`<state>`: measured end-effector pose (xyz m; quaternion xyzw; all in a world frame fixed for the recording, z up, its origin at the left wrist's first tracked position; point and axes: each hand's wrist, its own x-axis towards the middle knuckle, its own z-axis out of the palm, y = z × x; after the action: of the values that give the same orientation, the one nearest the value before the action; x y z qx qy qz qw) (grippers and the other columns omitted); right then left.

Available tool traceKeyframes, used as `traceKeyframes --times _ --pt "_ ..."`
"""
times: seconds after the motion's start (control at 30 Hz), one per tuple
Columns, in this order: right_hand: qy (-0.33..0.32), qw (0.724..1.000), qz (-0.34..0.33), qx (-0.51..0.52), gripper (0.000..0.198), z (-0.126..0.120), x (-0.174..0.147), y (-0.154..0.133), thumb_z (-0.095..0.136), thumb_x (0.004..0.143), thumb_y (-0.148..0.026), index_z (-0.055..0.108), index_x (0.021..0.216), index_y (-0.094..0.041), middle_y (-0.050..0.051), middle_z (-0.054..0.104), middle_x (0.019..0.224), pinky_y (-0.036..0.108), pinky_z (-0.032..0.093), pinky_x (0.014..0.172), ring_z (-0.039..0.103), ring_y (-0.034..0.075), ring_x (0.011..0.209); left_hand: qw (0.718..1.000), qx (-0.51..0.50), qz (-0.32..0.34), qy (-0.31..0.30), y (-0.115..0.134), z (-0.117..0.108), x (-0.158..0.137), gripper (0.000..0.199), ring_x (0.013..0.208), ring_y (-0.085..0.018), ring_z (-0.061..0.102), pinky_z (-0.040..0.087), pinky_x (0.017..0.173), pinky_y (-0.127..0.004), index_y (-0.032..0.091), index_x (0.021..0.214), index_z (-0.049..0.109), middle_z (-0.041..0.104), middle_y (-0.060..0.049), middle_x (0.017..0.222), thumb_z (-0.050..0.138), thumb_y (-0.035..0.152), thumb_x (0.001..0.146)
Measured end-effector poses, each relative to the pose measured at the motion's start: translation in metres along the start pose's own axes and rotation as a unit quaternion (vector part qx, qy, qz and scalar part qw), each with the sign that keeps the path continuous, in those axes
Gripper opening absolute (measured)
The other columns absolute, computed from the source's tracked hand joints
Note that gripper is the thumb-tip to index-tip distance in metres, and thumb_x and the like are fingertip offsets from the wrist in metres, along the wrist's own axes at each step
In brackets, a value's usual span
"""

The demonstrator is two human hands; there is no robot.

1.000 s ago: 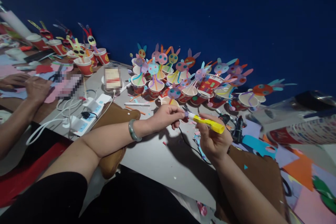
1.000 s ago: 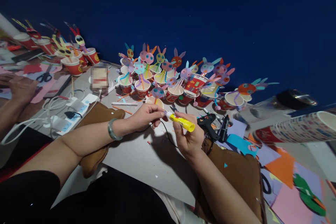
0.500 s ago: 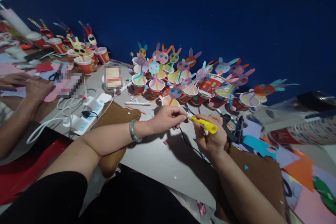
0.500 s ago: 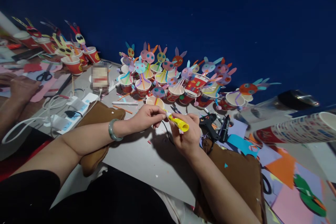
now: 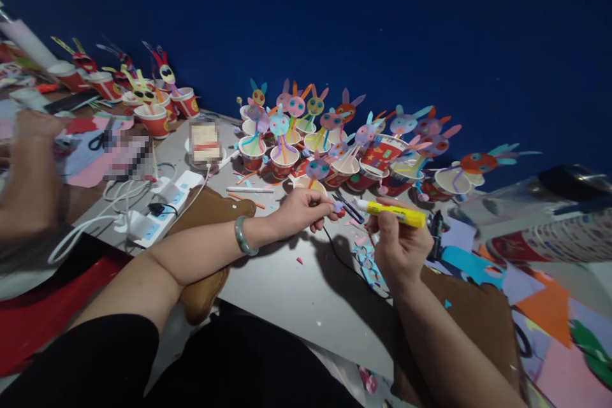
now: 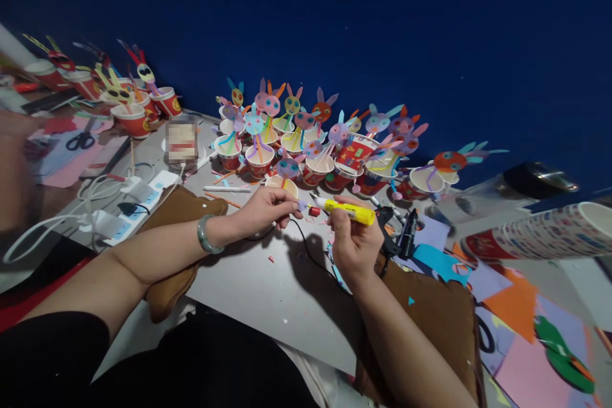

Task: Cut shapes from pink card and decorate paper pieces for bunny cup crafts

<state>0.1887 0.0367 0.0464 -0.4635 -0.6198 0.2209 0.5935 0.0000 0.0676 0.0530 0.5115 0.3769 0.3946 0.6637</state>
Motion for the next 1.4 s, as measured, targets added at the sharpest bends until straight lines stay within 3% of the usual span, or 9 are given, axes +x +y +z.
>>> traceKeyframes --times 0.23,0.33,0.43,0.53,0.7,0.83,0.9,1.07,1.4 --pt "-0.052 0.952 0.198 0.228 0.03 0.011 0.002 -0.009 0.072 0.083 -0.05 0.066 0.086 -0.021 -0.002 0.058 0.06 0.021 0.041 0.047 0.053 0.01 0.053 1.0 0.011 -0.012 -0.013 0.001 0.002 -0.003 0.011 0.043 -0.004 0.052 0.045 0.043 -0.014 0.009 0.082 0.068 0.058 0.004 0.053 0.057 0.012 0.086" --pt "-0.044 0.934 0.231 0.27 0.029 0.012 0.004 -0.009 0.075 0.079 -0.048 0.066 0.083 -0.02 -0.003 0.058 0.058 0.02 0.042 0.049 0.055 0.01 0.055 1.0 0.011 -0.008 -0.01 0.002 0.002 -0.003 0.011 0.043 -0.004 0.052 0.044 0.043 -0.015 0.009 0.081 0.067 0.059 0.003 0.055 0.058 0.014 0.086" --pt "-0.021 0.936 0.227 0.268 0.028 0.011 0.008 -0.006 0.075 0.079 -0.046 0.067 0.084 -0.02 -0.003 0.058 0.059 0.021 0.042 0.049 0.055 0.01 0.056 1.0 -0.002 0.02 0.008 0.001 -0.001 0.0 0.01 0.044 -0.002 0.05 0.039 0.041 -0.014 0.009 0.081 0.066 0.066 -0.001 0.068 0.061 0.018 0.084" --pt "-0.001 0.955 0.186 0.231 0.027 0.01 0.009 0.0 0.074 0.08 -0.044 0.068 0.091 -0.02 -0.003 0.058 0.059 0.021 0.04 0.047 0.053 0.01 0.053 0.997 0.008 0.079 0.023 0.001 -0.006 0.003 0.011 0.047 -0.001 0.05 0.037 0.042 -0.015 0.01 0.08 0.067 0.068 -0.003 0.081 0.065 0.021 0.081" --pt "-0.019 0.989 0.079 0.121 0.019 0.005 0.004 0.009 0.07 0.085 -0.038 0.067 0.093 -0.02 -0.004 0.059 0.059 0.023 0.042 0.048 0.054 0.01 0.049 0.983 0.094 0.159 -0.015 0.001 -0.01 0.002 0.013 0.06 -0.004 0.057 0.046 0.053 -0.018 0.012 0.079 0.07 0.069 -0.01 0.112 0.065 0.023 0.082" --pt "-0.035 0.999 -0.002 -0.012 0.016 0.0 0.0 0.009 0.066 0.088 -0.034 0.068 0.096 -0.02 0.002 0.067 0.073 0.028 0.049 0.053 0.062 0.015 0.059 0.927 0.222 0.302 -0.016 -0.001 -0.013 -0.001 0.011 0.098 -0.017 0.066 0.054 0.08 -0.029 0.016 0.086 0.074 0.07 -0.011 0.117 0.063 0.02 0.084" --pt "-0.038 0.995 -0.071 -0.067 0.014 -0.001 -0.001 0.009 0.066 0.087 -0.031 0.069 0.096 -0.021 0.005 0.071 0.082 0.032 0.053 0.062 0.066 0.018 0.068 0.897 0.273 0.347 -0.019 -0.003 -0.015 -0.002 0.013 0.107 -0.019 0.065 0.053 0.089 -0.033 0.017 0.089 0.074 0.07 -0.01 0.119 0.061 0.017 0.085" --pt "-0.048 0.968 -0.202 -0.14 0.013 0.0 0.002 0.008 0.065 0.083 -0.023 0.07 0.095 -0.023 0.004 0.073 0.08 0.039 0.054 0.074 0.065 0.02 0.07 0.871 0.345 0.349 -0.031 -0.005 -0.017 -0.001 0.016 0.107 -0.02 0.066 0.053 0.093 -0.034 0.017 0.092 0.074 0.07 -0.011 0.118 0.058 0.019 0.087" --pt "-0.055 0.937 -0.289 -0.191 0.019 0.004 0.005 0.001 0.063 0.078 -0.016 0.065 0.095 -0.024 0.001 0.073 0.075 0.04 0.053 0.071 0.062 0.017 0.057 0.859 0.389 0.33 -0.043 -0.003 -0.017 -0.001 0.023 0.099 -0.019 0.068 0.052 0.086 -0.03 0.016 0.094 0.074 0.072 -0.011 0.107 0.052 0.021 0.091"
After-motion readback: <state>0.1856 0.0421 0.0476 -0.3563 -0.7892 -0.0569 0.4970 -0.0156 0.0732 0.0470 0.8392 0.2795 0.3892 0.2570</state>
